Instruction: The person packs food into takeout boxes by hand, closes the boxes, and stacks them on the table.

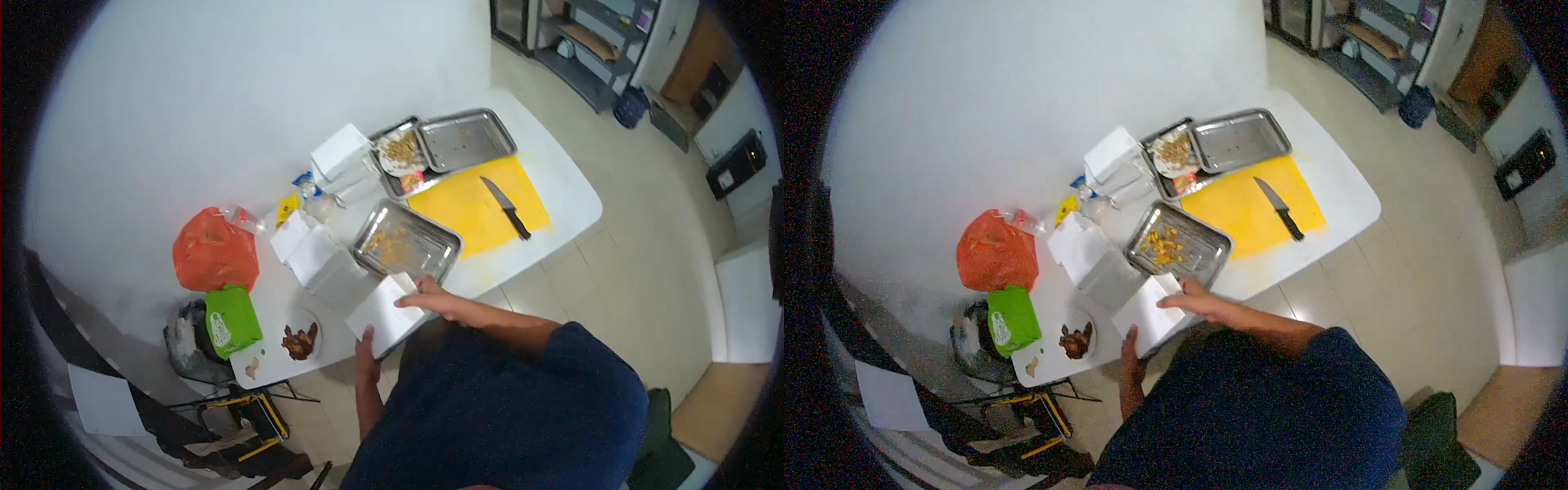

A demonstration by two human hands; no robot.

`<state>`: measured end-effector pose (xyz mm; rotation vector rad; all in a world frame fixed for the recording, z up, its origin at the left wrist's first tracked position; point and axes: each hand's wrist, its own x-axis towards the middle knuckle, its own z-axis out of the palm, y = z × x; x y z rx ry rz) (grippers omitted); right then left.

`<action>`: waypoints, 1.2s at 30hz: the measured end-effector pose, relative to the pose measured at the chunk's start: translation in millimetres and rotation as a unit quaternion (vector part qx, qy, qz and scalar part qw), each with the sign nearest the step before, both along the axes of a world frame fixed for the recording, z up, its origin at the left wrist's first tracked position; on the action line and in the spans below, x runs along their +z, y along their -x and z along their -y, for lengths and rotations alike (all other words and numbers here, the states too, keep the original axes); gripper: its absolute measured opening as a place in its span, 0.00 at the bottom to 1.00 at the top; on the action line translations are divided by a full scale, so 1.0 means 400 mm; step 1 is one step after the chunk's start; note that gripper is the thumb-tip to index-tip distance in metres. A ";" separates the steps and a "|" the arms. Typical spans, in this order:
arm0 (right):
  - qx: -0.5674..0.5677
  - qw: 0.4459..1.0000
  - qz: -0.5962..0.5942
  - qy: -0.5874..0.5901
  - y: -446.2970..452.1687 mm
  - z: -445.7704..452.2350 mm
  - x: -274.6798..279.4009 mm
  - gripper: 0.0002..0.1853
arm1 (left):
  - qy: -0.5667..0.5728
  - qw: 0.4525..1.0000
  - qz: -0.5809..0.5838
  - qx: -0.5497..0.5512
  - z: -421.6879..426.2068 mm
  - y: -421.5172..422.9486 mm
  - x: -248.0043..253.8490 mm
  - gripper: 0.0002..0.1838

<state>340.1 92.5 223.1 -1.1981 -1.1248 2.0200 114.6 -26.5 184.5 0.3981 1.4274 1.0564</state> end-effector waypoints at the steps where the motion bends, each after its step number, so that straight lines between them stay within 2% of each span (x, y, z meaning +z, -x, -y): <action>1: -0.008 1.000 0.027 -0.015 0.008 -0.005 -0.067 0.43 | 0.005 0.999 0.017 -0.027 -0.007 0.004 0.017 0.40; 2: -0.012 0.998 0.055 -0.029 0.002 0.007 -0.111 0.44 | 0.010 0.998 0.036 -0.049 -0.010 -0.001 0.031 0.40; 10: -0.063 0.997 0.051 0.010 -0.076 0.015 -0.089 0.50 | 0.044 0.998 -0.001 -0.041 -0.048 -0.100 0.083 0.37; 16: -0.045 0.996 0.081 0.000 -0.088 0.023 -0.066 0.52 | -0.004 1.000 0.006 -0.026 -0.047 -0.122 0.089 0.37; 20: -0.043 0.996 0.078 -0.015 -0.081 0.035 -0.125 0.50 | -0.006 1.000 -0.023 0.004 -0.037 -0.119 0.062 0.36; 24: -0.009 0.998 0.032 0.046 -0.068 0.016 -0.148 0.48 | 0.016 0.998 -0.046 0.041 -0.014 -0.076 -0.008 0.35; 29: 0.036 0.998 0.022 0.050 0.006 0.019 -0.233 0.47 | 0.018 0.995 -0.039 0.095 0.036 -0.051 0.026 0.34; 30: 0.047 0.998 0.019 0.044 0.032 0.019 -0.240 0.47 | 0.016 0.995 -0.036 0.097 0.050 -0.018 -0.002 0.35; 31: 0.065 0.996 0.049 0.042 0.047 0.014 -0.182 0.48 | -0.008 0.995 -0.034 0.096 0.058 0.008 -0.029 0.35; 32: 0.103 0.992 0.065 0.024 0.075 0.005 -0.190 0.49 | -0.033 0.994 -0.035 0.098 0.072 0.031 -0.041 0.35; 34: 0.092 0.993 0.036 0.056 0.106 0.016 -0.095 0.50 | -0.006 0.986 -0.038 0.164 0.085 0.044 -0.016 0.33; 35: 0.079 0.995 0.018 0.061 0.135 0.026 -0.162 0.51 | -0.027 0.985 -0.014 0.171 0.080 0.048 -0.001 0.34; 36: 0.078 0.995 0.015 0.062 0.143 0.026 -0.155 0.50 | -0.033 0.986 0.000 0.165 0.076 0.061 -0.002 0.34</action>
